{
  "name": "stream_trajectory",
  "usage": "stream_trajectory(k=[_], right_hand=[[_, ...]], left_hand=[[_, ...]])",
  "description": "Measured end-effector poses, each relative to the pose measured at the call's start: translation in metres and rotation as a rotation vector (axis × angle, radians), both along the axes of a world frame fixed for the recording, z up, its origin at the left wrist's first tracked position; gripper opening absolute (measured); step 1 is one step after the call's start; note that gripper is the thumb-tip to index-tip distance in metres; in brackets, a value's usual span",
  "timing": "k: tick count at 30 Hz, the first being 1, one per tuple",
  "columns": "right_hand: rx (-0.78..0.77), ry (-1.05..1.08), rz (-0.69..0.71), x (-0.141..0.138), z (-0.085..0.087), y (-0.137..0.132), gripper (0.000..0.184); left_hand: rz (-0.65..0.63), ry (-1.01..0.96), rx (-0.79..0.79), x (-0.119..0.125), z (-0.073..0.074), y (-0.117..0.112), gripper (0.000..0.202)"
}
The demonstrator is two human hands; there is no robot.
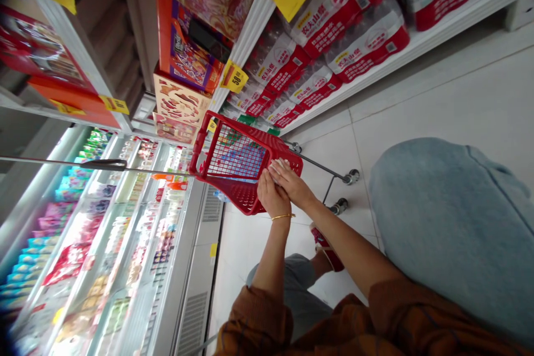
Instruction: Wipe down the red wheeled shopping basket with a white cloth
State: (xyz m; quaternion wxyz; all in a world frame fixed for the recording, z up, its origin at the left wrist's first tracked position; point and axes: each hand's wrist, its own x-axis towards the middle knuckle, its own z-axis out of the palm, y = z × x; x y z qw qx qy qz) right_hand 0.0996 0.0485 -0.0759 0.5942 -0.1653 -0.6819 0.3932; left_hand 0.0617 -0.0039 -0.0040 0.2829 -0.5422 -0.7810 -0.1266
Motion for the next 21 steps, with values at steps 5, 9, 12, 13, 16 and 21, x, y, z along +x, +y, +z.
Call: stream_trajectory(k=[5, 9, 12, 13, 16, 21], right_hand=[[-0.02, -0.017, -0.034, 0.001, -0.007, -0.006, 0.057], [-0.052, -0.037, -0.057, 0.0, -0.016, -0.013, 0.057], [-0.081, -0.038, -0.067, -0.003, -0.026, -0.017, 0.057], [-0.085, -0.036, -0.068, -0.004, -0.029, -0.018, 0.058], [-0.096, -0.026, -0.059, -0.005, -0.037, -0.021, 0.058], [-0.104, -0.015, -0.052, -0.005, -0.045, -0.024, 0.059]], left_hand=[[0.034, -0.048, 0.015, 0.008, 0.002, 0.0, 0.053], [0.043, -0.043, 0.011, 0.009, 0.001, 0.0, 0.052], [0.073, -0.027, 0.02, 0.009, -0.002, 0.001, 0.048], [0.083, -0.019, 0.025, 0.008, -0.003, 0.001, 0.047], [0.117, 0.001, 0.025, 0.007, -0.006, 0.002, 0.044], [0.149, 0.024, 0.008, 0.003, -0.01, 0.001, 0.044]])
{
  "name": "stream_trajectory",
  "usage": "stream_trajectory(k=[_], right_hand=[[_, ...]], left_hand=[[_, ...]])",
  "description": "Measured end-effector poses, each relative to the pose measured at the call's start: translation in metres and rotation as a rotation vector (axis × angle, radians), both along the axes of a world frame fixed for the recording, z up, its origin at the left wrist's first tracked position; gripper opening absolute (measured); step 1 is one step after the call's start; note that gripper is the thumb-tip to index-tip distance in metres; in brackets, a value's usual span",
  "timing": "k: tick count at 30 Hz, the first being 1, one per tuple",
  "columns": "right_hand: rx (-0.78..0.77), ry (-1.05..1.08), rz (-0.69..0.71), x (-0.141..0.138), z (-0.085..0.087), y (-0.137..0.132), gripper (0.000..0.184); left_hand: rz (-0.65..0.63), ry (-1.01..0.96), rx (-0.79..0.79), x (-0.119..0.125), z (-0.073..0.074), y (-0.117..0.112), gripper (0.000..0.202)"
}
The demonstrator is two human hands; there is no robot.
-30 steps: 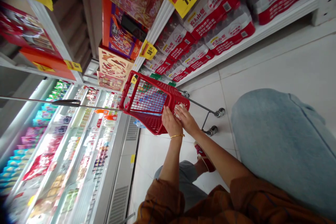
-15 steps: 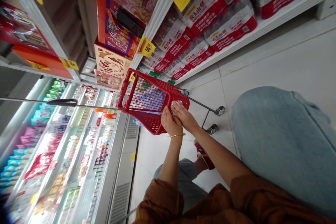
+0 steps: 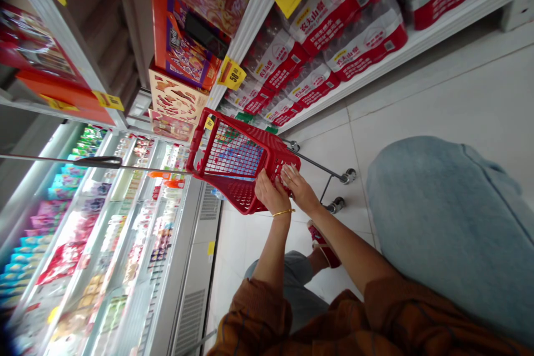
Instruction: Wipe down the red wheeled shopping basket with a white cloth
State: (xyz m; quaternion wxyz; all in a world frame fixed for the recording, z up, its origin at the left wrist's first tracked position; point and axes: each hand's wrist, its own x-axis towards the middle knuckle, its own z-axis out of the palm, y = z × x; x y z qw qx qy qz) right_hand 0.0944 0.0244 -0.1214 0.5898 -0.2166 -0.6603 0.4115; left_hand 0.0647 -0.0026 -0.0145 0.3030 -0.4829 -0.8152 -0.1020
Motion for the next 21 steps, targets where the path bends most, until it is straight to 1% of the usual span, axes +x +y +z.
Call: stream_trajectory(k=[3, 6, 10, 13, 15, 17, 21], right_hand=[[0.013, 0.007, -0.01, -0.001, -0.006, -0.002, 0.061], [0.002, 0.014, -0.034, -0.003, -0.015, -0.005, 0.06], [-0.046, -0.014, -0.031, -0.002, -0.028, -0.012, 0.059], [-0.091, -0.034, -0.012, -0.001, -0.032, -0.017, 0.057], [-0.107, -0.025, -0.019, -0.001, -0.029, -0.018, 0.055], [-0.105, 0.001, -0.04, -0.002, -0.02, -0.016, 0.055], [-0.031, 0.061, -0.036, 0.0, 0.009, -0.002, 0.054]], left_hand=[[-0.006, 0.021, 0.014, -0.001, -0.002, -0.001, 0.045], [-0.016, 0.041, 0.034, -0.001, -0.003, -0.001, 0.043], [-0.015, 0.037, 0.029, -0.004, -0.004, -0.001, 0.044], [0.01, 0.03, 0.014, -0.005, -0.007, -0.001, 0.045], [0.026, 0.048, 0.016, -0.006, -0.009, -0.001, 0.045], [0.039, 0.072, 0.021, -0.006, -0.012, -0.001, 0.046], [0.064, 0.093, 0.047, -0.007, -0.017, 0.0, 0.046]])
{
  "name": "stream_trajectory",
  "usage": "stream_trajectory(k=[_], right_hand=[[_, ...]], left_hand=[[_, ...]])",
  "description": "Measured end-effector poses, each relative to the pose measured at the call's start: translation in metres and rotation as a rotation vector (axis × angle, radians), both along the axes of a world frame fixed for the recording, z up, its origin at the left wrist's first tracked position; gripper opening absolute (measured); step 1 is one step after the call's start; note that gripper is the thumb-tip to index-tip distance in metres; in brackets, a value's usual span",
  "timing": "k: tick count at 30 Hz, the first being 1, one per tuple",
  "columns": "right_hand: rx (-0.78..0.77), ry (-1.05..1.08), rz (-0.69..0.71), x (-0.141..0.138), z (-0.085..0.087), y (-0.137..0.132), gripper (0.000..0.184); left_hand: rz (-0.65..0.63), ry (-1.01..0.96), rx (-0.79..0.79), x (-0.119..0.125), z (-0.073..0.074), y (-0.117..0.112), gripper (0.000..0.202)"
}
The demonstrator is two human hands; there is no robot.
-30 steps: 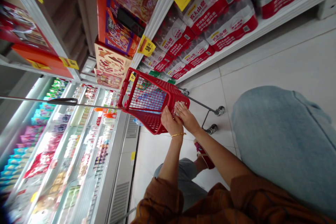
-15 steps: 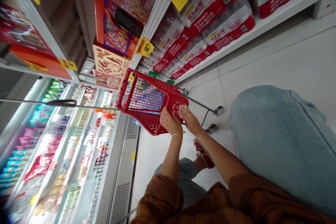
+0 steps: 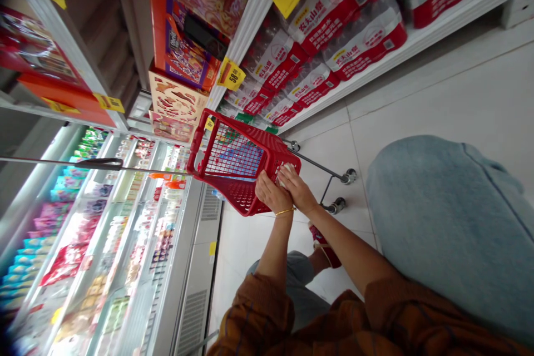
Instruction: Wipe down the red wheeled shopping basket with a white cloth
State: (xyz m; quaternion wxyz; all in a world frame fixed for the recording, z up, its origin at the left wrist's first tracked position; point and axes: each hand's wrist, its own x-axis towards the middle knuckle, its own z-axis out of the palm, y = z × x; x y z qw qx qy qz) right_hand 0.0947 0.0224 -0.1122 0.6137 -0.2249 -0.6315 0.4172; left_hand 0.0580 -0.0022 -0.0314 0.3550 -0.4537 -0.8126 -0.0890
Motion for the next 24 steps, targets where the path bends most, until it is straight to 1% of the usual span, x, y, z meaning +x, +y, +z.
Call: stream_trajectory(k=[2, 4, 7, 10, 15, 17, 20, 24], right_hand=[[0.049, 0.001, 0.017, 0.003, 0.014, 0.01, 0.053], [0.1, -0.017, 0.051, 0.006, 0.025, 0.018, 0.052], [0.157, -0.04, 0.084, 0.007, 0.028, 0.022, 0.052], [0.132, -0.056, 0.074, 0.003, 0.018, 0.017, 0.053], [0.033, -0.058, 0.036, -0.003, -0.012, 0.003, 0.054], [-0.012, -0.057, 0.007, -0.004, -0.021, -0.001, 0.054], [-0.042, -0.069, 0.003, -0.005, -0.028, -0.005, 0.054], [-0.026, -0.087, 0.018, -0.005, -0.033, -0.009, 0.055]], left_hand=[[0.001, 0.004, 0.011, -0.001, -0.001, 0.0, 0.045], [-0.006, 0.004, 0.008, -0.002, 0.0, -0.002, 0.043], [-0.027, 0.012, 0.0, -0.004, 0.001, -0.005, 0.042], [-0.037, 0.023, 0.0, -0.004, 0.002, -0.007, 0.044], [-0.018, -0.014, -0.019, -0.001, 0.004, -0.008, 0.045], [-0.02, -0.016, -0.022, -0.001, 0.005, -0.008, 0.045], [-0.035, -0.001, -0.034, -0.003, 0.006, -0.01, 0.044], [-0.058, 0.008, -0.031, -0.008, 0.006, -0.014, 0.043]])
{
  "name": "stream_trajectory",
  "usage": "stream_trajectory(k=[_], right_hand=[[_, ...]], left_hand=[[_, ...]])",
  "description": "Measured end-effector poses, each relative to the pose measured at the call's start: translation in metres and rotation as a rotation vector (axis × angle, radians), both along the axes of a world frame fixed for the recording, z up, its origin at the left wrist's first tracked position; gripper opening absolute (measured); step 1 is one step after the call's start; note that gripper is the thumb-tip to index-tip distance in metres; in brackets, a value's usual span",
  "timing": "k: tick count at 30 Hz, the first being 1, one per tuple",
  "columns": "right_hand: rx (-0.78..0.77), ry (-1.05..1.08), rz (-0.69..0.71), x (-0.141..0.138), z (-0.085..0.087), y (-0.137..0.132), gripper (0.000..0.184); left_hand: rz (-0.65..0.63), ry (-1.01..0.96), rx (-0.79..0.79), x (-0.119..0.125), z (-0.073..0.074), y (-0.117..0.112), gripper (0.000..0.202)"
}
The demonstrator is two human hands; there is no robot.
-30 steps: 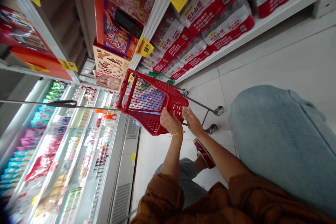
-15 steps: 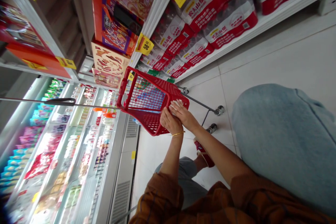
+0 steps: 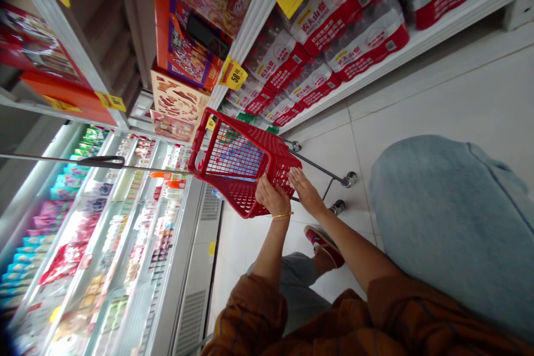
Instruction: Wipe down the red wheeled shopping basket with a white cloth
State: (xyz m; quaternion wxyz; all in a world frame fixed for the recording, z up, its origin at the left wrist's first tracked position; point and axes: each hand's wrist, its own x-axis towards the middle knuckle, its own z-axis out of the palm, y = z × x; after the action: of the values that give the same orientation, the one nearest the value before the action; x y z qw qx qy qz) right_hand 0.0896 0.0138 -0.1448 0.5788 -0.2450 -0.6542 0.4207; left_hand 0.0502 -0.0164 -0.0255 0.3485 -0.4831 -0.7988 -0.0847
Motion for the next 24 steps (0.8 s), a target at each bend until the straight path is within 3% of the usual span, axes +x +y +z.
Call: stream_trajectory(k=[9, 13, 17, 24], right_hand=[[-0.012, -0.03, 0.016, 0.003, -0.021, -0.01, 0.06], [-0.027, -0.022, 0.017, 0.004, -0.019, -0.019, 0.058], [-0.031, -0.024, -0.007, 0.007, 0.004, -0.022, 0.058], [0.097, 0.019, 0.018, 0.017, 0.07, -0.005, 0.056]], left_hand=[[-0.013, -0.029, -0.013, -0.008, -0.001, -0.012, 0.043], [-0.047, -0.028, 0.005, -0.013, -0.002, -0.021, 0.042], [-0.126, 0.013, 0.039, -0.02, -0.004, -0.031, 0.041], [-0.127, 0.071, 0.057, -0.019, -0.003, -0.049, 0.038]])
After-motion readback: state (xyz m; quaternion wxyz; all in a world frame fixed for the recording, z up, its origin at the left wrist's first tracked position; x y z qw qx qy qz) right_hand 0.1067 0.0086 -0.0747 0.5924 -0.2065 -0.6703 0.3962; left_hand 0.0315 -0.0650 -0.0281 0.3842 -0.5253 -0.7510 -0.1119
